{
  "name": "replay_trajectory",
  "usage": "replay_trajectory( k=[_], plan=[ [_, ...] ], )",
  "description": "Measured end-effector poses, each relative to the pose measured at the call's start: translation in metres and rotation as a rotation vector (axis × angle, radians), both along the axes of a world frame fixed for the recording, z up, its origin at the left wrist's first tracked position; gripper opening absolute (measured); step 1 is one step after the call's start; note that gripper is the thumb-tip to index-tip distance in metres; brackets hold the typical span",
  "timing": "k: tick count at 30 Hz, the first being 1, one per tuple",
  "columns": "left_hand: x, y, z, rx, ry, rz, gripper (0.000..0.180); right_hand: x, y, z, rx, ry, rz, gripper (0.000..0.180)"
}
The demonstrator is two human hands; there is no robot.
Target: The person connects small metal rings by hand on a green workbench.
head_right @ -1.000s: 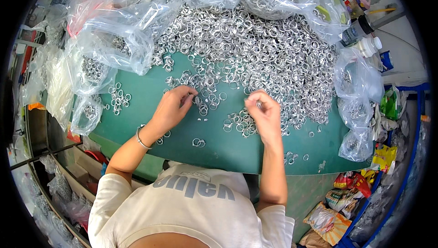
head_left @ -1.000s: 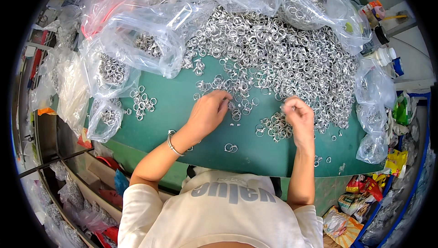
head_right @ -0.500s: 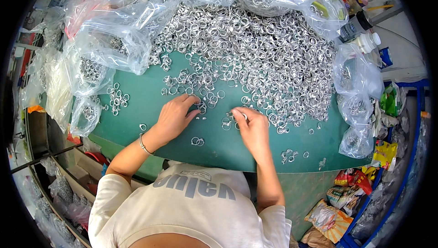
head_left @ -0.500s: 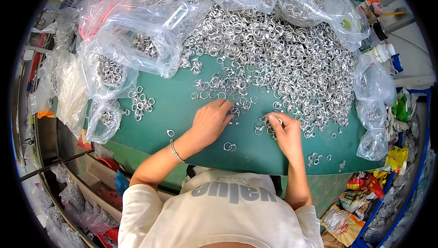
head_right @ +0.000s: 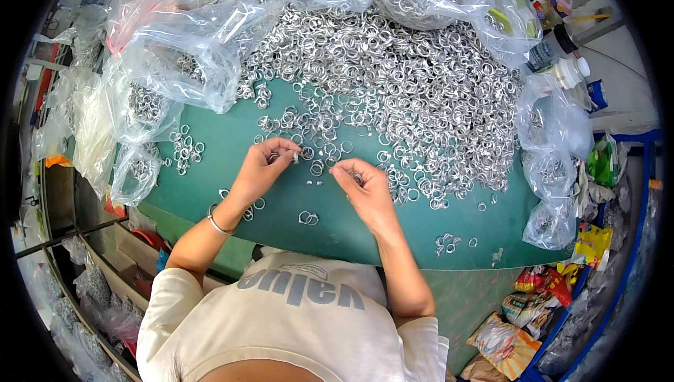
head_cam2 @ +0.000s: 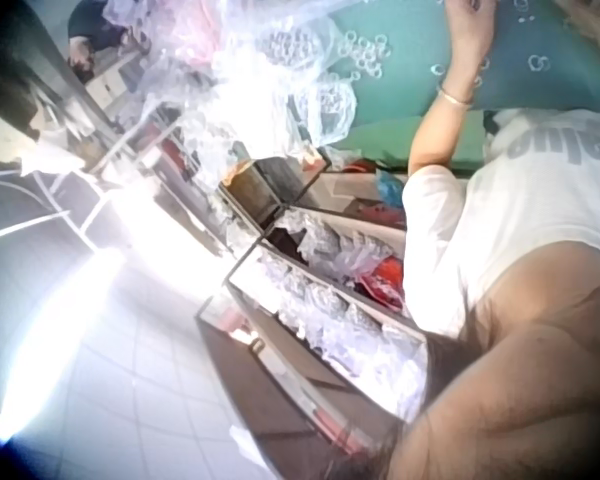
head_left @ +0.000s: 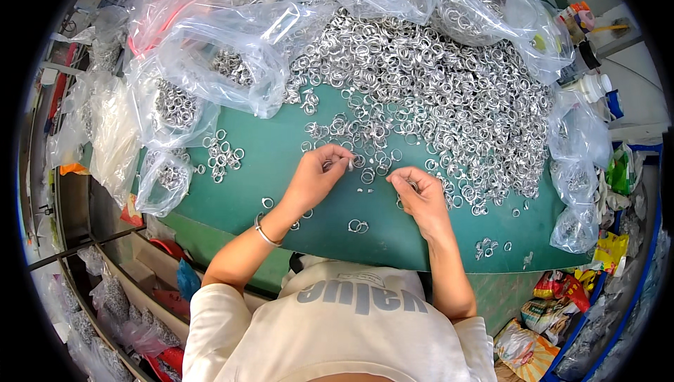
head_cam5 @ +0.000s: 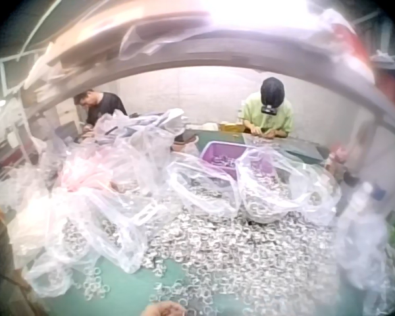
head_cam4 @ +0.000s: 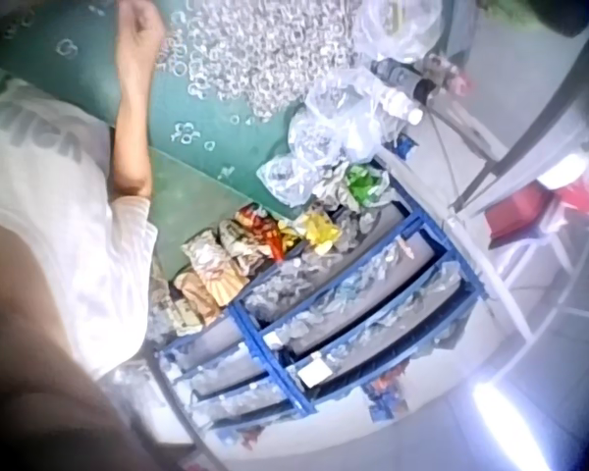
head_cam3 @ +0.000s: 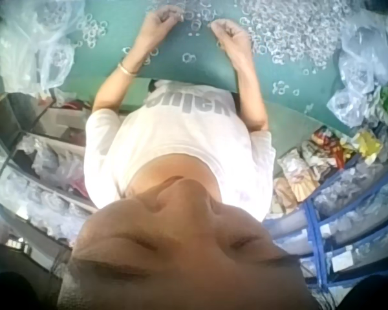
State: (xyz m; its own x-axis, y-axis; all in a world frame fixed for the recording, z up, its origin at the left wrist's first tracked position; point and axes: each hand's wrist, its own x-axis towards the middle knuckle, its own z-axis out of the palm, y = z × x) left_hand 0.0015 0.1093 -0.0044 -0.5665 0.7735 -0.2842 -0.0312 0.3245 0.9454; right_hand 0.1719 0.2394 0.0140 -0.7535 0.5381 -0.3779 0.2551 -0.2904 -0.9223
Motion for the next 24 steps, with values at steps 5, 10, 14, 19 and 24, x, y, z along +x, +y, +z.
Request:
replay_trajectory(
  k=[5,10,14,19,24],
  plan=[
    [0.002,-0.002,0.017,-0.086,0.39,-0.171,0.019,0.003,0.002,-0.01,-0.016,0.005,-0.029,0.017],
    [0.008,0.002,0.022,-0.013,0.339,-0.196,0.023,0.015,0.013,-0.002,-0.596,0.273,-0.43,0.023],
    [0.012,0.015,0.015,0.101,0.604,-0.282,0.029,0.044,0.032,-0.009,-0.235,0.298,-0.42,0.025],
    [0.022,0.083,0.024,0.101,0.81,-0.396,0.05,0.023,0.062,-0.018,1.018,-0.205,-0.349,0.031],
    [0.024,0.105,0.004,0.014,0.934,-0.579,0.058,0.007,0.044,-0.023,1.296,-0.375,-0.086,0.053]
  ],
)
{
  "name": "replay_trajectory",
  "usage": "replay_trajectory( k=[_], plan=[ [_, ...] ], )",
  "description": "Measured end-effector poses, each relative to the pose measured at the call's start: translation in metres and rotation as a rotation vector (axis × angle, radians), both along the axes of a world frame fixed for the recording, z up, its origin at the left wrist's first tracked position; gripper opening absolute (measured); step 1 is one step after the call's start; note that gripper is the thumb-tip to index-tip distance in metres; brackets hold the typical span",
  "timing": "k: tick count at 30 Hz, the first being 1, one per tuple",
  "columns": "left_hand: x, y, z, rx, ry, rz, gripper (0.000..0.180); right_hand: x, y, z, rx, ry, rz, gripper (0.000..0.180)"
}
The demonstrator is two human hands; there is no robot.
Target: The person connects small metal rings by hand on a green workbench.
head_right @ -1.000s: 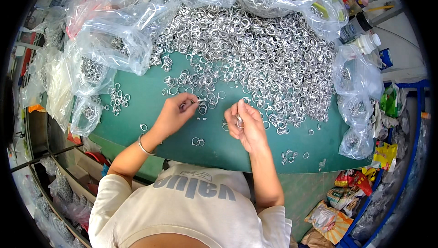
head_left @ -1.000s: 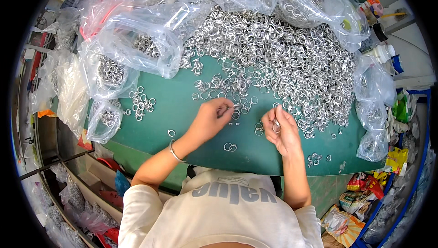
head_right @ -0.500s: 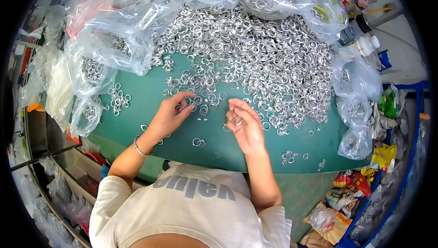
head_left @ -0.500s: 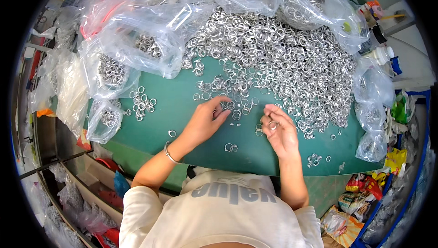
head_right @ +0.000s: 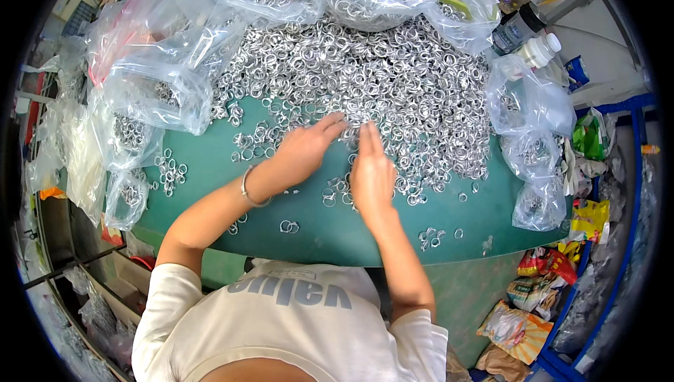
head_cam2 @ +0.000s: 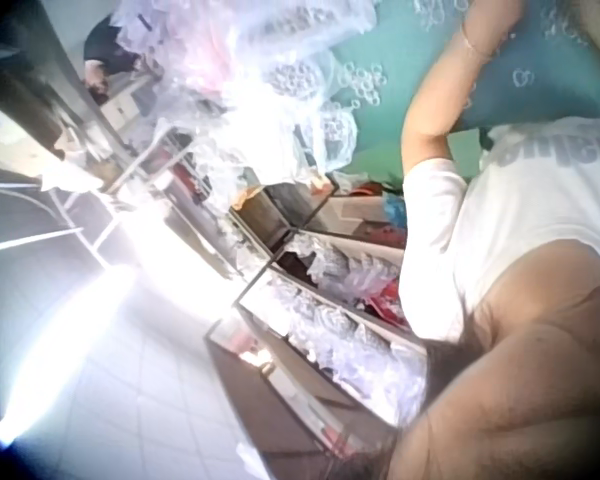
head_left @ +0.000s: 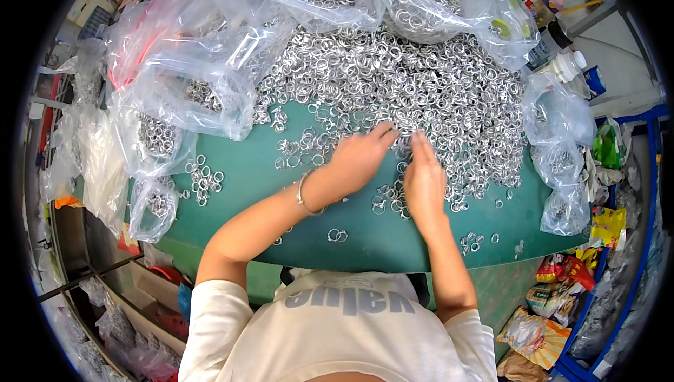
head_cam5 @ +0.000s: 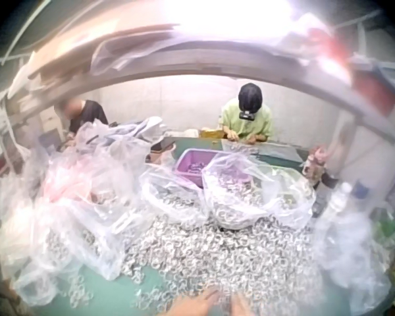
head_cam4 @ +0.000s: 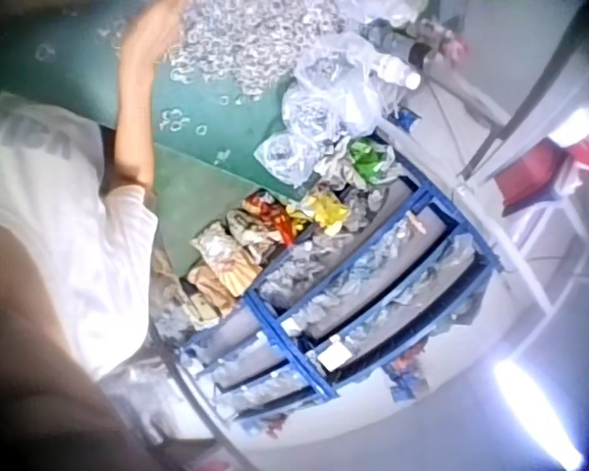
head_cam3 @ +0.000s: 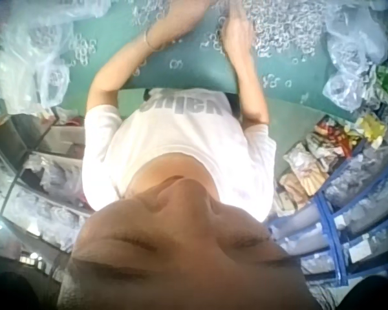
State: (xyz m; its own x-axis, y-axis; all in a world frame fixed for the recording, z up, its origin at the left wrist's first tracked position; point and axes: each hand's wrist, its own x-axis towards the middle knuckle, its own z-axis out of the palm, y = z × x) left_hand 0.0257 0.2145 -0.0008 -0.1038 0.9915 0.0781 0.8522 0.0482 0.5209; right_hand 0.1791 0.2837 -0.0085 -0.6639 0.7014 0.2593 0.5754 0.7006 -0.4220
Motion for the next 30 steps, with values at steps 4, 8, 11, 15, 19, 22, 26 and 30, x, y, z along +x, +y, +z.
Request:
replay_trajectory(
  k=[4,8,11,15,19,22,26,30],
  plan=[
    [-0.005,-0.04,0.013,-0.127,0.007,-0.055,0.058,0.009,-0.032,0.002,-0.146,0.002,0.164,0.064],
    [-0.01,-0.082,0.012,-0.041,-0.027,0.003,0.043,0.017,-0.043,0.017,-0.37,0.126,0.369,0.046],
    [-0.019,-0.092,0.011,0.064,-0.104,0.045,0.037,0.029,-0.033,0.016,-0.622,0.24,0.371,0.026],
    [-0.013,-0.089,0.013,0.072,-0.139,0.162,0.034,0.026,-0.015,0.021,-0.737,0.29,0.064,0.012],
    [0.006,-0.079,0.01,0.057,-0.091,0.186,0.023,0.004,0.006,0.025,-0.414,0.078,-0.018,0.019],
    [0.013,-0.076,0.009,-0.015,-0.015,0.153,0.024,-0.016,0.002,0.025,-0.226,-0.018,0.056,0.031],
    [0.002,-0.082,0.004,-0.014,-0.014,0.13,0.027,-0.016,0.008,0.011,-0.167,-0.126,0.028,0.016],
    [-0.006,-0.072,0.009,-0.03,-0.031,0.241,0.027,-0.005,0.013,0.022,-0.205,-0.17,-0.049,0.01]
  ],
)
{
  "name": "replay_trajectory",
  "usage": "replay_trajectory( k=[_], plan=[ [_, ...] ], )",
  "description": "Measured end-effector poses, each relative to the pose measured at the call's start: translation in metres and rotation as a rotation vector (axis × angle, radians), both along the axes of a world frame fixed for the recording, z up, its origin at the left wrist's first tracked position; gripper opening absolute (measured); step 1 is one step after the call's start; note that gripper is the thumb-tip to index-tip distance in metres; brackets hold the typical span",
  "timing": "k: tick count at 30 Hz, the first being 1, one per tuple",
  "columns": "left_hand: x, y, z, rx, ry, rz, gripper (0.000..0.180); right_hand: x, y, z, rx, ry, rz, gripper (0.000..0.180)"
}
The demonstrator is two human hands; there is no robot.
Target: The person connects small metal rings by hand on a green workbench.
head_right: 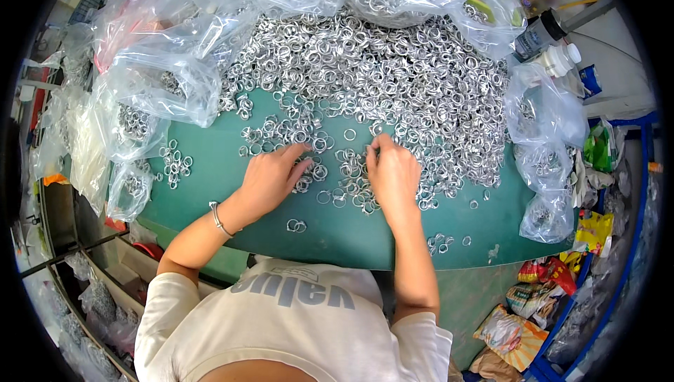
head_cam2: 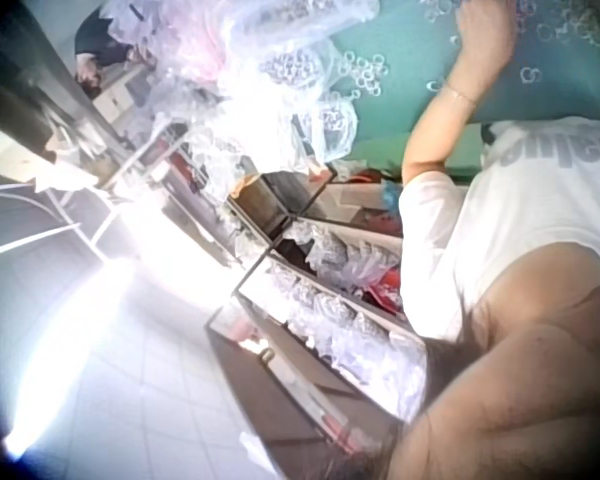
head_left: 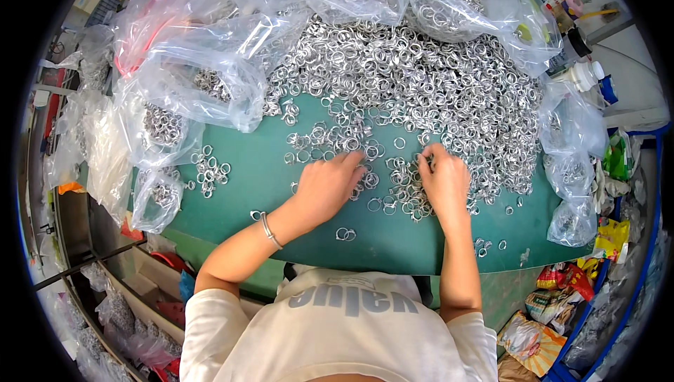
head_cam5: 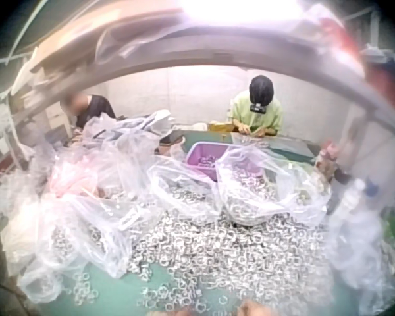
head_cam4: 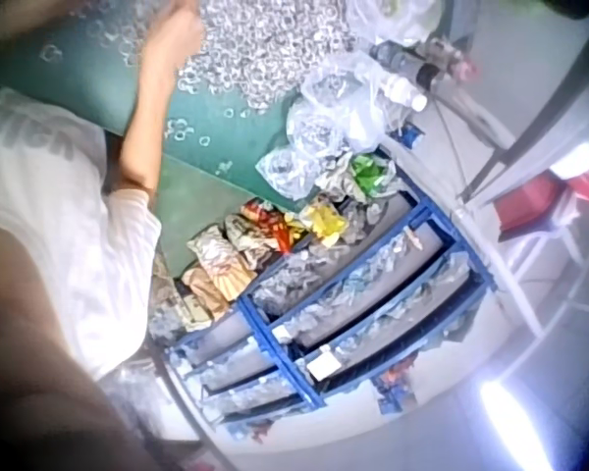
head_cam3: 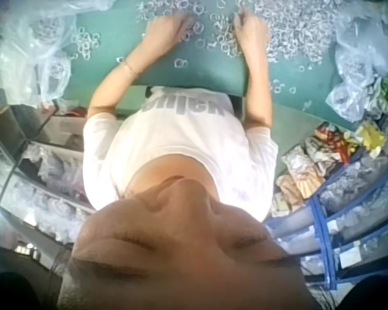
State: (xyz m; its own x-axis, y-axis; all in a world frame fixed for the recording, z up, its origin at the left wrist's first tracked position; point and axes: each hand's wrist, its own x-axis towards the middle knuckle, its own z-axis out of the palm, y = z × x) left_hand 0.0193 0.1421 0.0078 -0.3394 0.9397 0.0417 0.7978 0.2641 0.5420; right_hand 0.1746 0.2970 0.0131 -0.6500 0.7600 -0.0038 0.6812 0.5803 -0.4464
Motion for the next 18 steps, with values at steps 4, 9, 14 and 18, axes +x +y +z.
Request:
replay_trajectory(
  k=[4,9,14,18],
  plan=[
    [0.0,0.025,0.0,-0.039,0.06,0.015,0.022,-0.002,-0.003,0.01,0.03,-0.034,0.015,0.014],
    [0.005,0.022,-0.001,-0.099,0.047,-0.243,0.021,-0.029,0.0,-0.005,0.041,-0.029,0.138,0.016],
    [-0.007,0.017,0.003,0.019,-0.004,-0.104,0.016,-0.015,0.009,-0.013,-0.459,0.462,0.038,0.01],
    [-0.015,0.035,-0.004,-0.017,0.165,-0.088,0.013,0.0,0.012,0.005,-1.434,1.095,-0.117,0.017]
  ],
)
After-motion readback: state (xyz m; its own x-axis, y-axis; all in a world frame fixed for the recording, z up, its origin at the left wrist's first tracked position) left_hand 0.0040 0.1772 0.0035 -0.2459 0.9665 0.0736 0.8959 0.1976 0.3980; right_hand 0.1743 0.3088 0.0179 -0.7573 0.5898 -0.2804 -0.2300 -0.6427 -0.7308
